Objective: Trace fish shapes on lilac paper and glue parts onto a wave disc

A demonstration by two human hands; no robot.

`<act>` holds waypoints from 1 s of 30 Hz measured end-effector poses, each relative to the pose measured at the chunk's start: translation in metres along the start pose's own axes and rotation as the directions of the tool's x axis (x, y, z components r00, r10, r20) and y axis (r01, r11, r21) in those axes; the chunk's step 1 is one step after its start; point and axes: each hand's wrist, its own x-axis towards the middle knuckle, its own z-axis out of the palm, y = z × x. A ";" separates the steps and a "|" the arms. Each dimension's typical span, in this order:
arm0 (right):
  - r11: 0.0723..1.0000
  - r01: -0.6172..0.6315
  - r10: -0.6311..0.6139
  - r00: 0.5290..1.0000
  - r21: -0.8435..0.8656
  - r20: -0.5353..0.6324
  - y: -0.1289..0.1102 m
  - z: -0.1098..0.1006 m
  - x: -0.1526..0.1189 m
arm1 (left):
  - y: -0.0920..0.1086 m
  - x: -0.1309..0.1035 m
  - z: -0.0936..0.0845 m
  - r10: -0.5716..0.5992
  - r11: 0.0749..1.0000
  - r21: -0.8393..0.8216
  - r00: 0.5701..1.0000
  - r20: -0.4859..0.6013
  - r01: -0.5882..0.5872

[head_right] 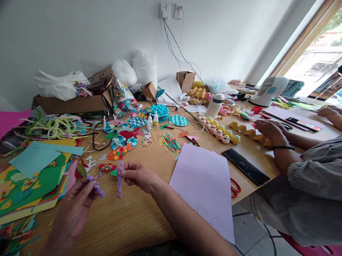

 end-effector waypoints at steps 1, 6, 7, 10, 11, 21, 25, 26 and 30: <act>1.000 0.000 0.000 1.000 -0.001 -0.003 0.000 0.000 -0.001 | 0.000 0.000 -0.001 0.001 1.000 -0.002 1.000 -0.002 -0.001; 0.998 0.019 -0.021 0.999 -0.055 -0.044 0.002 -0.004 -0.003 | 0.004 0.001 -0.010 0.054 0.998 0.018 0.999 -0.003 -0.054; 0.997 0.020 -0.024 0.998 -0.068 -0.052 0.003 -0.006 -0.003 | 0.005 0.002 -0.013 0.071 0.997 0.029 0.997 -0.004 -0.071; 0.995 0.024 -0.030 0.997 -0.095 -0.064 0.007 -0.011 -0.004 | 0.006 0.004 -0.023 0.116 0.991 0.072 0.993 -0.014 -0.114; 0.994 0.026 -0.032 0.997 -0.102 -0.067 0.009 -0.012 -0.004 | 0.006 0.004 -0.026 0.125 0.989 0.087 0.992 -0.019 -0.123; 0.998 -0.051 0.048 0.994 -0.028 -0.094 0.023 -0.009 -0.004 | 0.001 0.005 -0.035 0.127 0.954 0.273 0.992 0.000 -0.122; 0.972 -0.176 0.178 0.984 0.157 0.004 0.037 0.008 -0.007 | 0.004 0.005 -0.037 0.161 0.956 0.255 0.986 -0.029 -0.149; 0.961 -0.209 0.207 0.978 0.181 0.030 0.042 0.013 -0.007 | 0.004 0.005 -0.038 0.173 0.955 0.251 0.984 -0.034 -0.159; 0.946 -0.267 0.263 0.964 0.187 0.042 0.059 0.029 -0.001 | 0.005 0.004 -0.039 0.201 0.950 0.247 0.979 -0.025 -0.188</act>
